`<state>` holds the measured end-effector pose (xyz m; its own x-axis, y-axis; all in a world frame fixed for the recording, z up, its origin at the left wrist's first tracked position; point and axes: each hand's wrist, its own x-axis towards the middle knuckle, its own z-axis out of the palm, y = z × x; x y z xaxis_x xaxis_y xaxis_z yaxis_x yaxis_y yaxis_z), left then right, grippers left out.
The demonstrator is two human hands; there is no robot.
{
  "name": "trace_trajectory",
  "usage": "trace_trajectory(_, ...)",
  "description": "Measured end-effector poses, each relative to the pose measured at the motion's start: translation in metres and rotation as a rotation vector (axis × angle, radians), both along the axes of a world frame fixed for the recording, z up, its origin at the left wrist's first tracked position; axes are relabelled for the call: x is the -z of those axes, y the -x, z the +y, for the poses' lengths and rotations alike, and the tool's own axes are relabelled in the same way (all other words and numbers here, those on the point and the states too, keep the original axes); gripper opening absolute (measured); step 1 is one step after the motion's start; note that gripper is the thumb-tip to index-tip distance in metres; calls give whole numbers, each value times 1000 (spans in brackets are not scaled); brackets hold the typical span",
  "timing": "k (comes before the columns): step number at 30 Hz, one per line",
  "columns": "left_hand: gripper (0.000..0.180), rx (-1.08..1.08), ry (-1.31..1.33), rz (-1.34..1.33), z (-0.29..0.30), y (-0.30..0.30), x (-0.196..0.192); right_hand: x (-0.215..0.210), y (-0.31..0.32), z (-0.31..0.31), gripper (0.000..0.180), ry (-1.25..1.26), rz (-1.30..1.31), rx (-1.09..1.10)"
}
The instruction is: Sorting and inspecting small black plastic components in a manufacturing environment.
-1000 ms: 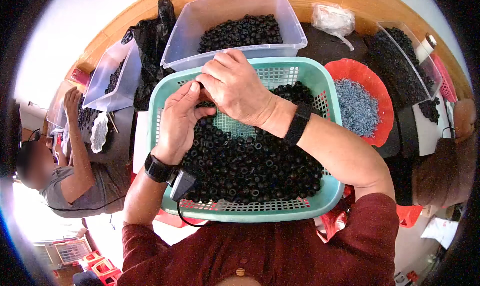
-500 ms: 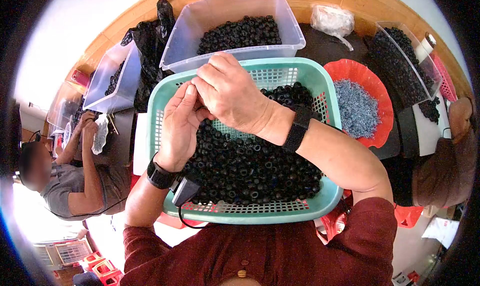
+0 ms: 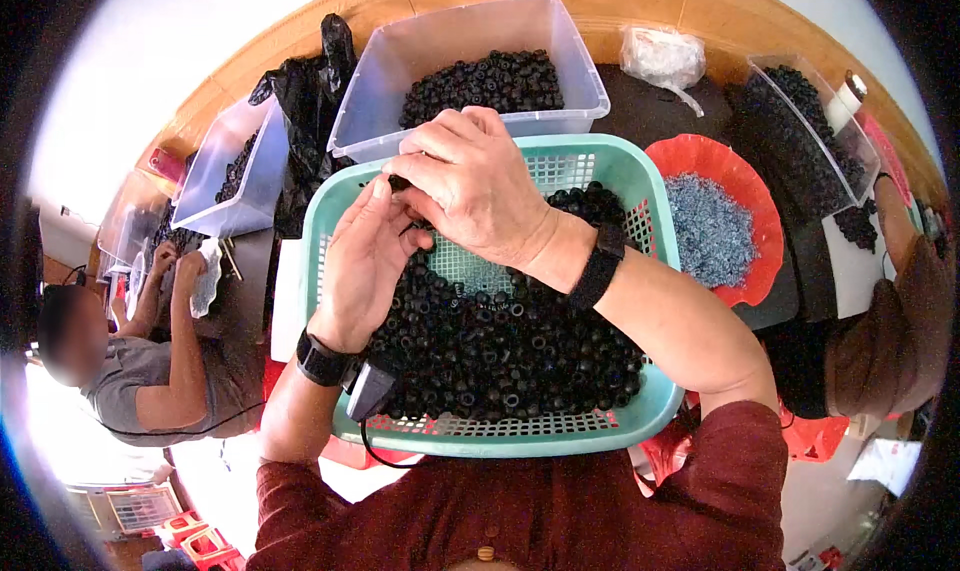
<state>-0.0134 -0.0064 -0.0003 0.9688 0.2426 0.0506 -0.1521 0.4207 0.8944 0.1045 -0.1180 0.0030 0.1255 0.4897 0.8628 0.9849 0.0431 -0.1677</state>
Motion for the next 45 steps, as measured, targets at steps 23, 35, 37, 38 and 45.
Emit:
trace_trajectory(23, 34, 91, 146, 89, 10, 2, -8, -3, 3, 1, 20, 24, 126, -121)
trace_trajectory(35, 31, 91, 222, 114, 13, -2, 3, -4, -1, 2, 18, 17, 526, -279)
trace_trajectory(37, 29, 84, 245, 136, 12, -2, 0, -4, -1, 2, 17, 37, 524, -293)
trace_trajectory(38, 28, 77, 268, 156, 12, -2, -1, -4, -2, 2, 17, 36, 525, -293)
trace_trajectory(45, 27, 52, 281, 167, 9, -1, -6, -15, -5, -4, 12, 94, -54, -8)
